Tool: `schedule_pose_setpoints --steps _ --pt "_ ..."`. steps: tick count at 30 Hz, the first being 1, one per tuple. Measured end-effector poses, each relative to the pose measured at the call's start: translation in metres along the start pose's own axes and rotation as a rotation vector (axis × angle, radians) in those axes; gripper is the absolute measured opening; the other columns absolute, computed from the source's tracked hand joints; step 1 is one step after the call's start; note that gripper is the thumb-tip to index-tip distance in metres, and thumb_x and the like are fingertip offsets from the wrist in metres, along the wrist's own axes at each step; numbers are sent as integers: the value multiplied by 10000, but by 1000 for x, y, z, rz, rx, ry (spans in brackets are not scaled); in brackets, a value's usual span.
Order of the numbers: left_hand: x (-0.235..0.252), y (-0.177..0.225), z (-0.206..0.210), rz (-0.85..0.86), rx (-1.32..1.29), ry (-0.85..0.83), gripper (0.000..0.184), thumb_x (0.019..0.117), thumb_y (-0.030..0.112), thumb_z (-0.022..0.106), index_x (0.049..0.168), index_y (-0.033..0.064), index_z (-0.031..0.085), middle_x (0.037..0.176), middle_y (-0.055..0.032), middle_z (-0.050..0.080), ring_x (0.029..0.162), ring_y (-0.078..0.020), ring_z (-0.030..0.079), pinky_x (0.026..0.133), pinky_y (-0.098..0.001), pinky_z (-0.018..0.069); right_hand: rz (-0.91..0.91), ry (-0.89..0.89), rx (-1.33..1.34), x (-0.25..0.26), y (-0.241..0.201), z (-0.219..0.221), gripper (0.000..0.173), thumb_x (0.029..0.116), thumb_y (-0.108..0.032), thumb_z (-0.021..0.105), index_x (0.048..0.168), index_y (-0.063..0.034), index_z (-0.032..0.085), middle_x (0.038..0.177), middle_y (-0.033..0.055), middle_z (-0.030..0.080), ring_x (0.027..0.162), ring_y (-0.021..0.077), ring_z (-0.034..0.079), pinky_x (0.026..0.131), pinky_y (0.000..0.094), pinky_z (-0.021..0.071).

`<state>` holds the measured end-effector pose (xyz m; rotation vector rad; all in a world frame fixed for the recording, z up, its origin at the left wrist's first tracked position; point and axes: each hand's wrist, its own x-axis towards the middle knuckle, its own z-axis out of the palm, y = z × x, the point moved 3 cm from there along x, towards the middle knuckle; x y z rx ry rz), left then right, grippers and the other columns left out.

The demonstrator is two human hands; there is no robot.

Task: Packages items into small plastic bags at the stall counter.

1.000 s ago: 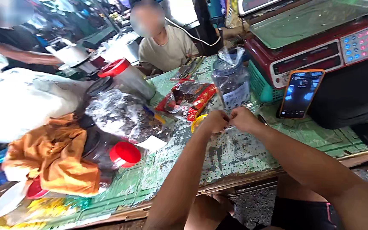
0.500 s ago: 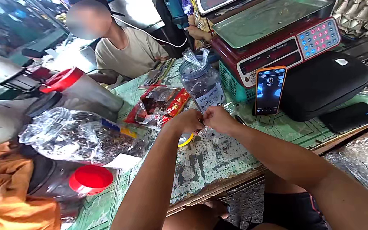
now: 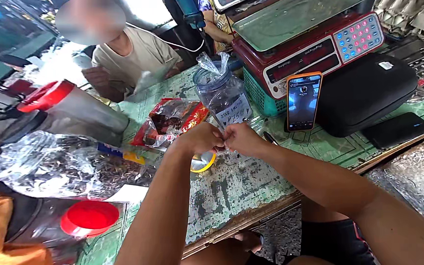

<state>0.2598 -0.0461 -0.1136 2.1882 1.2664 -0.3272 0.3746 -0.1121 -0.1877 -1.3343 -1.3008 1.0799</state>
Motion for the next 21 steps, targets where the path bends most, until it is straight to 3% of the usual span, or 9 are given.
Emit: schedule_pose_setpoints --steps 4,7,10,11,13,15,16,19,21 --pt "-7 -2 -2 55 -109 6 162 973 7 612 1113 -31 685 957 -146 714 840 -219 709 833 -402 598 26 -29 44 -3 -3 2 179 956 -52 627 1119 13 659 919 140 699 726 211 685 665 386 591" --pt "-13 1 -4 86 -20 19 228 964 8 628 1183 3 687 1021 -144 723 861 -231 717 835 -428 603 36 16 93 -8 -12 -5 167 977 -55 603 1124 6 656 974 147 697 777 220 694 674 394 592" --pt "-20 10 -6 86 100 86 189 973 54 682 1161 48 701 999 -107 731 796 -217 707 774 -451 604 21 55 158 -9 -16 -10 163 975 -43 610 1125 10 647 976 146 694 774 215 694 662 382 594" --pt "-20 12 -6 90 148 129 169 967 72 697 1135 69 712 976 -94 731 773 -216 691 753 -470 591 32 52 164 -9 -16 -10 179 973 -46 620 1142 10 639 967 148 691 762 215 689 656 379 590" --pt "-20 13 -6 118 203 218 146 961 102 712 1104 92 737 996 -100 739 838 -260 699 809 -559 563 81 39 170 -7 -11 -8 302 961 -75 669 1243 4 599 942 160 692 722 217 683 636 378 587" --pt "-27 12 -7 170 191 324 156 978 113 683 1123 108 740 1062 -88 743 891 -266 714 850 -581 567 140 15 152 -5 -6 -7 466 956 -101 684 1383 -6 524 941 161 686 723 220 681 644 382 593" --pt "-33 9 -6 194 157 390 158 985 123 678 1130 116 741 1086 -80 744 914 -264 714 856 -584 563 158 10 128 -3 -3 -8 468 955 -108 675 1387 -7 527 927 152 683 720 218 680 646 383 593" --pt "-57 -17 9 201 96 516 168 1011 168 638 1129 85 724 989 -113 737 815 -282 709 751 -593 579 157 35 64 0 0 -12 210 976 -128 646 1145 -11 689 865 119 689 679 196 661 615 376 572" --pt "-65 -40 31 85 71 441 243 1010 209 643 1193 60 702 1028 -147 731 845 -305 718 788 -599 587 116 72 83 -1 -5 -16 160 998 -134 618 1066 -13 697 869 119 685 697 207 657 637 396 569"
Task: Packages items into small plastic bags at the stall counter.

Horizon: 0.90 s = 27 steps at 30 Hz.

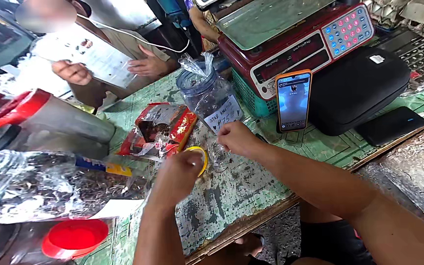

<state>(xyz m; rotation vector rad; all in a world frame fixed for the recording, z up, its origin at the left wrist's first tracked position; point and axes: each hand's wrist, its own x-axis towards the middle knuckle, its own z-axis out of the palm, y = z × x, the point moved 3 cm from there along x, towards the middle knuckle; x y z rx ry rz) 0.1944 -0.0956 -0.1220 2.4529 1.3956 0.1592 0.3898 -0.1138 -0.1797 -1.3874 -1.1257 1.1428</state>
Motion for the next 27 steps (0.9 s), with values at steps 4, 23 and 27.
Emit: schedule_pose_setpoints --steps 4,23,27 --pt "-21 -23 47 -72 17 -23 555 929 364 759 1396 99 620 1399 -166 563 1123 -325 643 941 -568 541 -185 94 128 -6 -15 -7 146 1025 -124 585 1056 1 652 855 116 662 687 189 642 617 361 556" --pt "-20 -3 70 63 89 50 396 984 223 660 1343 57 654 1307 -161 638 1115 -313 657 958 -520 543 -303 120 155 -7 -19 -13 124 1017 -105 607 1043 7 653 850 109 660 705 176 641 641 348 557" --pt "-16 20 80 200 74 33 301 977 182 646 1255 84 710 1253 -139 668 1094 -283 672 942 -484 563 -316 120 151 -7 -21 -16 116 1020 -100 599 1036 4 649 831 99 653 696 160 633 630 325 545"
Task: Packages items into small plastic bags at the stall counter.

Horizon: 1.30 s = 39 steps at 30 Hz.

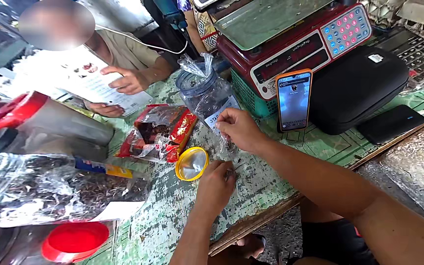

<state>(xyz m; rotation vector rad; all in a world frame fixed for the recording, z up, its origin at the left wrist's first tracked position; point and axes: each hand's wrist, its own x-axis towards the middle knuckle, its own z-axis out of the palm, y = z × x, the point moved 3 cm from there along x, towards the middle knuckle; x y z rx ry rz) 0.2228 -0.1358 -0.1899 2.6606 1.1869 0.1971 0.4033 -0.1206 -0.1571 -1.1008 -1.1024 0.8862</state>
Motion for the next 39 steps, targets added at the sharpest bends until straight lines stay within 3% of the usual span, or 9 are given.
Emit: schedule_pose_setpoints --steps 7,14,17,19,22,29,33,36,39 --pt "-2 -2 5 159 36 52 226 970 89 617 1120 137 780 1168 -69 712 1099 -242 677 967 -457 560 20 -4 -6 1 1 0 106 1016 -97 608 1029 1 645 834 100 652 693 160 633 633 326 549" --pt "-3 11 3 4 -63 19 318 963 92 641 1274 85 707 1199 -128 674 979 -223 693 874 -406 593 35 -10 -16 -1 -1 0 110 1009 -99 616 1039 0 651 832 95 659 680 153 632 607 313 539" --pt "6 28 6 87 -86 -37 375 964 108 646 1338 120 676 1324 -132 628 1114 -260 665 935 -452 578 17 -7 -31 -1 -3 -4 116 1010 -93 606 1056 5 648 852 94 662 675 139 624 584 292 526" --pt "5 30 9 173 -64 -41 287 964 95 637 1229 125 744 1270 -106 663 1183 -281 622 1003 -481 528 19 -23 -66 -1 -2 -3 130 1010 -102 605 1067 4 652 885 100 672 710 149 642 616 315 547" --pt "2 16 6 221 -63 8 160 958 63 644 1045 81 777 1096 -85 703 1052 -243 671 945 -452 559 16 -15 -65 0 -1 -2 121 1003 -108 617 1057 -7 655 871 87 673 701 141 640 604 301 542" --pt "-13 -28 -27 -6 -171 17 292 945 38 664 1223 110 720 1185 -79 667 917 -182 688 801 -399 609 6 -1 -28 0 -2 -2 81 991 -86 630 1023 -18 660 830 71 667 665 123 632 564 266 528" --pt "-12 -10 -20 -93 -146 -25 390 935 236 763 1288 87 691 1205 -121 653 926 -229 689 805 -443 610 -2 -3 -25 -1 -4 -3 74 990 -87 635 1016 -21 656 810 62 652 636 109 604 549 245 502" --pt "-4 8 -4 -1 -81 22 239 913 184 770 1116 58 758 1126 -143 685 1023 -291 674 916 -509 567 -15 -14 -65 -1 0 -3 73 965 -96 664 986 -28 682 788 53 645 603 106 565 544 261 481" --pt "0 12 -1 80 -1 33 105 927 78 697 983 83 786 1002 -88 694 933 -236 686 857 -451 588 8 -17 -77 0 0 -5 75 964 -105 680 974 -32 696 800 51 650 591 101 560 537 258 483"
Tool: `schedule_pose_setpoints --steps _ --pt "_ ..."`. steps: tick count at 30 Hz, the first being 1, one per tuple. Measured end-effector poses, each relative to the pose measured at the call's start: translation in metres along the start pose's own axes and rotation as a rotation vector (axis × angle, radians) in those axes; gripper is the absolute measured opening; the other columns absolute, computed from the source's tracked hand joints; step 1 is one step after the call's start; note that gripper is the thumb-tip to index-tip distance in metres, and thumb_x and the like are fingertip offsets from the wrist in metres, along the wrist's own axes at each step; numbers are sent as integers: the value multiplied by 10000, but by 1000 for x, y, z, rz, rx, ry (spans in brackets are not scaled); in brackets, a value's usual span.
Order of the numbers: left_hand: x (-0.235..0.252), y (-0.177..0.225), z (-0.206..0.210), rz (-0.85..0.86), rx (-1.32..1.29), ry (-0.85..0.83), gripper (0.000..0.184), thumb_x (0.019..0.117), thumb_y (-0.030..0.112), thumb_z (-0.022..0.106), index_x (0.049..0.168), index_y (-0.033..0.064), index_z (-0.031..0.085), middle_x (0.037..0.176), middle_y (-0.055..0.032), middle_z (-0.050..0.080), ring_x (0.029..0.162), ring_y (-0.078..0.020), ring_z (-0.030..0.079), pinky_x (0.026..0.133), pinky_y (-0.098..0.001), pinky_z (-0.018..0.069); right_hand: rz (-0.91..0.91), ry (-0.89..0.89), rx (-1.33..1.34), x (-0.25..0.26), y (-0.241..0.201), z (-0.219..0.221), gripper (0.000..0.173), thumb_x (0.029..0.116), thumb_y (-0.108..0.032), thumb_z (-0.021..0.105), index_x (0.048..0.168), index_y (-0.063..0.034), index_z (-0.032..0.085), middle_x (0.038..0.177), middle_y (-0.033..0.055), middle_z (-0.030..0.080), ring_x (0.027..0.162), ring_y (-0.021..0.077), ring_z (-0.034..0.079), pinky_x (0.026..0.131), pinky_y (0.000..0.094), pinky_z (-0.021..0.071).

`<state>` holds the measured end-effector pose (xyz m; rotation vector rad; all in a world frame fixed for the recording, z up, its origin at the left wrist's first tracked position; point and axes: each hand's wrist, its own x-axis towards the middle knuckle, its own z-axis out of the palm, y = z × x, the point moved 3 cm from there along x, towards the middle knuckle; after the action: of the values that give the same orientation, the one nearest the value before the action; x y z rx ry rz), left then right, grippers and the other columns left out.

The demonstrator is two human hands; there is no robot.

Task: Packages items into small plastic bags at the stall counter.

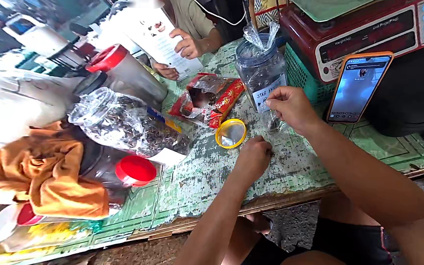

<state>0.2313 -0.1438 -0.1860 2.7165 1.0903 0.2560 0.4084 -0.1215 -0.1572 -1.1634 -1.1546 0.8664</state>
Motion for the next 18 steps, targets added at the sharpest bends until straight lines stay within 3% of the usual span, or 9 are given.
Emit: schedule_pose_setpoints --steps 4,7,10,13,15,18 --pt "-3 -9 0 27 39 15 72 899 57 704 934 59 766 958 -94 693 912 -240 688 841 -440 589 29 -5 61 -1 -4 -2 84 972 -89 675 1001 -13 697 831 69 667 621 114 597 547 251 507" --pt "-8 -22 -11 -53 -147 105 93 904 49 690 957 65 765 984 -70 709 842 -168 693 772 -375 607 21 -10 41 -1 -6 -1 93 977 -100 665 999 -14 693 822 70 664 631 120 606 559 269 519" --pt "-9 -21 -42 -129 -439 334 129 928 37 677 1029 66 752 1009 -43 723 832 -122 694 767 -336 609 28 -12 32 -1 -6 0 90 971 -111 676 989 -27 701 792 58 644 587 110 558 531 271 485" --pt "-1 3 -62 -12 -610 633 134 920 -8 669 1040 18 722 1036 -70 692 845 -118 681 758 -300 606 50 -17 35 -3 -7 2 99 976 -126 680 990 -31 701 785 51 635 570 100 539 516 256 467" --pt "12 16 -59 84 -589 725 131 911 -29 654 1029 -17 709 1051 -104 680 880 -138 679 775 -309 606 62 -28 53 -4 -9 3 114 995 -135 653 1003 -27 689 787 49 623 565 96 538 508 248 473" --pt "33 20 -43 86 -375 677 97 916 -6 679 1000 6 725 1021 -101 692 849 -137 699 773 -305 627 70 -18 82 -9 -8 3 133 1024 -165 616 1012 -49 679 770 43 595 532 92 495 479 240 440"
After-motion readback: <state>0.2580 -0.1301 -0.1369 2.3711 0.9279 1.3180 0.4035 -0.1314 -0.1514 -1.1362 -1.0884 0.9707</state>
